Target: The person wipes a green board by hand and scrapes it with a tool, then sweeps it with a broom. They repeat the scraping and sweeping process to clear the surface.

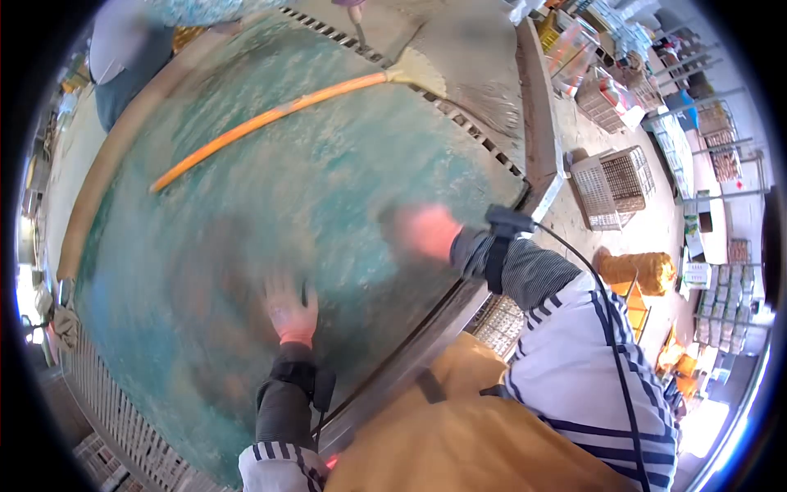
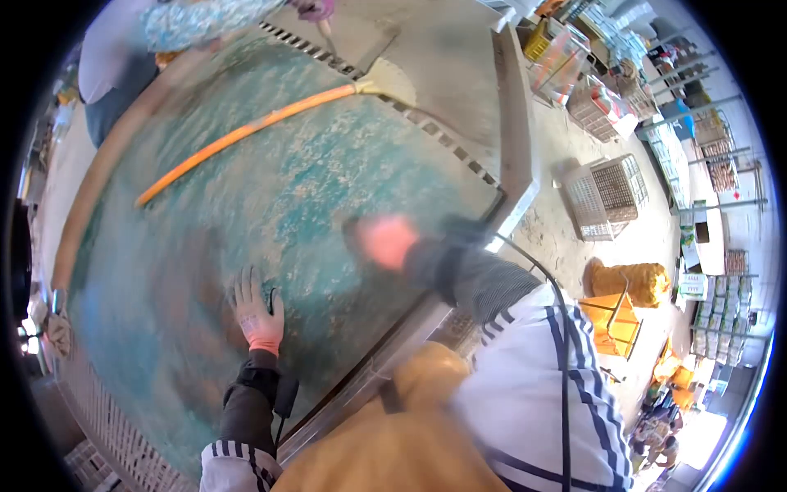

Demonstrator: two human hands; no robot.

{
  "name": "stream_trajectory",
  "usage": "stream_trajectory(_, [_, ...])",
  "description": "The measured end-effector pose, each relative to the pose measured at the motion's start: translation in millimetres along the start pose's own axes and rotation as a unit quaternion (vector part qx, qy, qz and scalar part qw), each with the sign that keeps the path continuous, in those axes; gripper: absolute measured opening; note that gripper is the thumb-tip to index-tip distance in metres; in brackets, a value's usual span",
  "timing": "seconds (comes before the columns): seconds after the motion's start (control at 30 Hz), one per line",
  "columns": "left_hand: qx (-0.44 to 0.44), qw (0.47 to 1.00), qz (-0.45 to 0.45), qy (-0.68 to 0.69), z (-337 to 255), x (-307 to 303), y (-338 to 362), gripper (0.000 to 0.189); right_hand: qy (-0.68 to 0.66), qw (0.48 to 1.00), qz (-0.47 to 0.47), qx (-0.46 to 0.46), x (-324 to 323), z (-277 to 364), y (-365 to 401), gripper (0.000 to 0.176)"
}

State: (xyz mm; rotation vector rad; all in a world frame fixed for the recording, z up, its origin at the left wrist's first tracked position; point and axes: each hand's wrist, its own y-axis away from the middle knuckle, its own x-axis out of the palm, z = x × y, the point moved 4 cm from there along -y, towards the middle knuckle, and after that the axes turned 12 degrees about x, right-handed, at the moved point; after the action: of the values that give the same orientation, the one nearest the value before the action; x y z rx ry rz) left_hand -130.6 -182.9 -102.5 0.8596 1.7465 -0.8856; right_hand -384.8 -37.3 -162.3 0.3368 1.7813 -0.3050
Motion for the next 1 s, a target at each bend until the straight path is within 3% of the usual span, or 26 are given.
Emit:
stream_trajectory(0.1, [-0.001,1.000,0.014,-0.024,-1.1,2.7,3.5,0.059,-0.028,0.994,-0.065,0.082,-29.8,-55.5,-11.7,0.013])
stream_trajectory(0.2, [-0.007,1.000,0.022,-0.021,-4.6,-4.1,-3.6,0.057,0.003,0.939,0.147,0.310,-15.2,-171.9,-15.6,0.018])
stream_trajectory(0.27, [-0.009,0.999,0.027,-0.028,-7.6,-4.3,-6.0,0.056,-0.006,0.940,0.132,0.316,-13.7,-161.0,-9.5,0.017])
stream_trajectory(0.4, [0.010,0.998,0.008,-0.062,1.3,9.0,0.9,0.056,-0.167,0.973,-0.013,0.159,-10.1,-39.0,5.8,0.013])
stream_trajectory(0.5, [0.028,0.998,-0.001,-0.062,-3.2,6.3,3.2,0.056,-0.155,0.970,0.100,0.157,-36.7,-57.3,9.6,0.016])
stream_trajectory(0.53, [0.028,0.998,-0.008,-0.059,-3.8,4.0,2.0,0.056,-0.236,0.956,0.112,0.130,-19.6,-74.0,9.0,0.017])
stream_trajectory(0.6, [0.026,0.998,-0.010,-0.054,-1.5,4.3,3.4,0.056,-0.384,0.902,0.174,0.099,10.4,-103.3,23.2,0.021])
stream_trajectory(0.67, [0.022,0.999,-0.012,-0.048,-2.9,5.9,6.4,0.057,-0.505,0.812,0.269,0.114,7.7,-117.2,43.0,0.027])
stream_trajectory(0.73, [0.022,0.998,-0.016,-0.048,-3.3,4.0,4.8,0.058,-0.637,0.670,0.355,0.140,5.8,-116.1,61.8,0.034])
stream_trajectory(0.77, [0.020,0.998,-0.016,-0.051,-2.4,4.1,3.6,0.059,-0.592,0.640,0.432,0.229,-55.3,-117.6,68.3,0.033])
stream_trajectory(0.83, [0.013,0.998,-0.012,-0.058,-1.5,5.8,5.3,0.061,-0.691,0.640,0.298,0.152,-53.2,-135.0,55.7,0.034])
stream_trajectory(0.9, [0.017,0.998,-0.006,-0.058,-2.6,5.3,9.8,0.061,-0.739,0.592,0.274,0.168,-51.8,-148.6,61.1,0.041])
stream_trajectory(1.0, [0.025,0.998,-0.016,-0.061,-0.7,8.3,5.7,0.061,-0.571,0.716,0.299,0.267,-112.9,-171.3,71.2,0.046])
